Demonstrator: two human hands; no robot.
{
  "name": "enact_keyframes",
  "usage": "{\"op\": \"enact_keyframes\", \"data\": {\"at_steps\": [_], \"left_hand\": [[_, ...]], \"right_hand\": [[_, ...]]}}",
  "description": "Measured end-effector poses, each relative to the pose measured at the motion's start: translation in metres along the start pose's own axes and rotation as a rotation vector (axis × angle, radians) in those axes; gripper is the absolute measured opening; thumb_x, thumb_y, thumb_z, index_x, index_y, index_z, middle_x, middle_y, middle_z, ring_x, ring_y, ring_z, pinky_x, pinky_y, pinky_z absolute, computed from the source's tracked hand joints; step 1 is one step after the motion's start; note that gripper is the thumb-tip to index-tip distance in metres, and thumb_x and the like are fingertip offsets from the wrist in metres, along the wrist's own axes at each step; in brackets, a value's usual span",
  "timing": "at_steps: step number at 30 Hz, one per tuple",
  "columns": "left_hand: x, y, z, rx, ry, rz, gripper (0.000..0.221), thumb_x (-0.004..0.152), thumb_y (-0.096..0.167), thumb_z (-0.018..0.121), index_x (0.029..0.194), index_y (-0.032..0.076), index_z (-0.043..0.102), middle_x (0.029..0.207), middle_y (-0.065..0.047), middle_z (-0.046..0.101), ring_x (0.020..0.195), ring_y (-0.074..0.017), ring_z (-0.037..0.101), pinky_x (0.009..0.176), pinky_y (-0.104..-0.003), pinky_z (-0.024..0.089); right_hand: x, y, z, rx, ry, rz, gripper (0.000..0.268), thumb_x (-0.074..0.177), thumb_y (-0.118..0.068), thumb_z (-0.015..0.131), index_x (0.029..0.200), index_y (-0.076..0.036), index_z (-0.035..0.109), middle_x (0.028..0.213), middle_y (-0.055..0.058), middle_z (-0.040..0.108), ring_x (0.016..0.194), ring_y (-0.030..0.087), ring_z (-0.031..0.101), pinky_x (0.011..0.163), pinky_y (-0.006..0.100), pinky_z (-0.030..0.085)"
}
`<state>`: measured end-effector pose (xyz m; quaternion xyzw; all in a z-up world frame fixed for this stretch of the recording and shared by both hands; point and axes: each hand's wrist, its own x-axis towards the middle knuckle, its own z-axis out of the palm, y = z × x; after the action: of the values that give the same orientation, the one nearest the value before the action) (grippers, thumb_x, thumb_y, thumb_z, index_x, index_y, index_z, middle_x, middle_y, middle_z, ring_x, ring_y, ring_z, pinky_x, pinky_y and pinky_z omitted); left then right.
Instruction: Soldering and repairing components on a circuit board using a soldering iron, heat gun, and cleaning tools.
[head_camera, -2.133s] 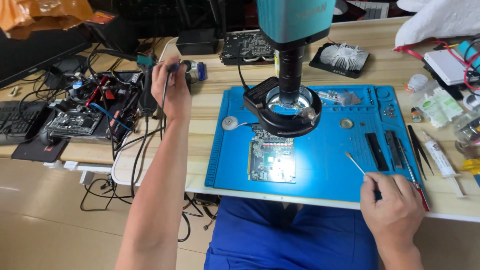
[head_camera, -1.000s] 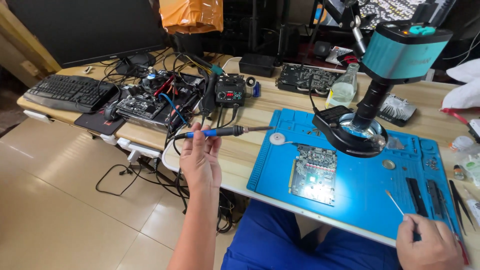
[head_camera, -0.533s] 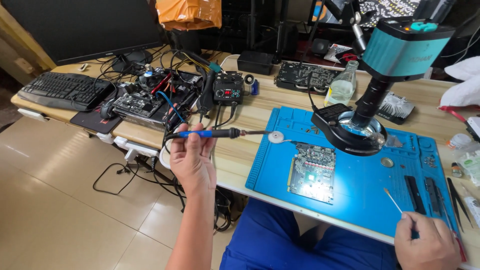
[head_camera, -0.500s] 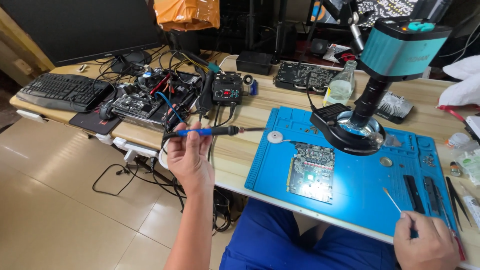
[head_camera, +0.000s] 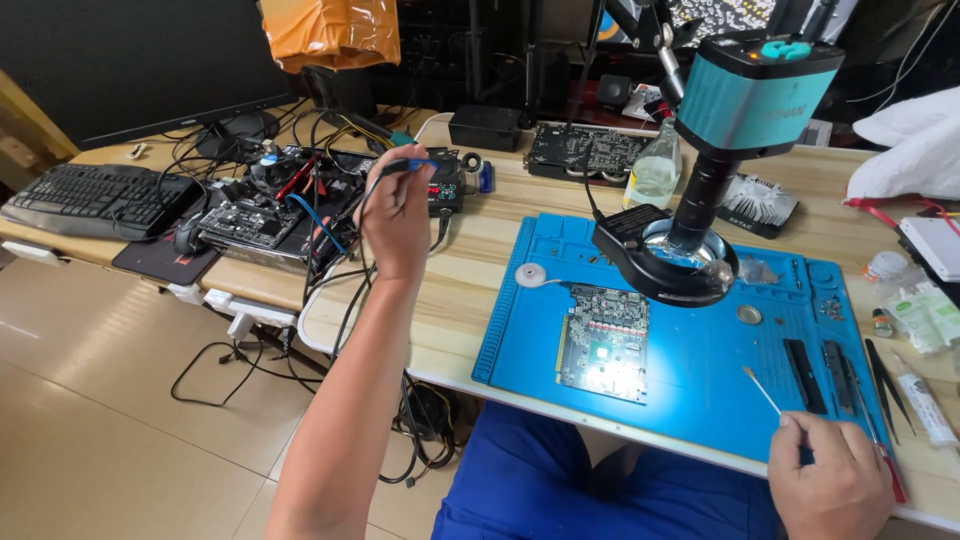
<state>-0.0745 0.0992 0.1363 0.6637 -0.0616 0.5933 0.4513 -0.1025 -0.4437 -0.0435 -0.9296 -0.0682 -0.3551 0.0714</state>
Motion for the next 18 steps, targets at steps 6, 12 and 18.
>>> {"op": "enact_keyframes", "data": {"at_steps": [6,12,18], "left_hand": [[-0.001,-0.014,0.020,-0.007,-0.005,-0.093,0.010,0.108,0.001,0.073,0.117,0.004,0.077,0.127,-0.004,0.076,0.114,-0.0148,0.076,0.104,-0.027,0.066],[0.001,-0.032,0.031,0.147,-0.119,-0.195,0.017,0.110,0.011,0.071,0.125,0.019,0.076,0.125,0.003,0.080,0.113,-0.0101,0.076,0.101,-0.028,0.062],[-0.010,-0.067,0.048,0.100,-0.131,-0.172,0.020,0.108,0.009,0.075,0.126,0.018,0.075,0.125,-0.003,0.081,0.117,-0.0184,0.079,0.100,-0.036,0.065]], "right_hand": [[-0.002,0.002,0.004,0.000,-0.024,0.019,0.011,0.118,-0.020,0.081,0.117,-0.023,0.092,0.107,0.000,0.079,0.099,0.023,0.074,0.082,0.038,0.061],[-0.003,0.004,0.007,0.000,0.009,0.004,0.010,0.119,-0.020,0.082,0.118,-0.023,0.092,0.109,-0.001,0.079,0.100,0.022,0.074,0.084,0.038,0.062],[0.008,-0.003,-0.005,0.083,0.041,-0.053,0.012,0.119,-0.016,0.080,0.115,-0.015,0.091,0.105,0.006,0.078,0.097,0.028,0.073,0.087,0.042,0.060]]}}
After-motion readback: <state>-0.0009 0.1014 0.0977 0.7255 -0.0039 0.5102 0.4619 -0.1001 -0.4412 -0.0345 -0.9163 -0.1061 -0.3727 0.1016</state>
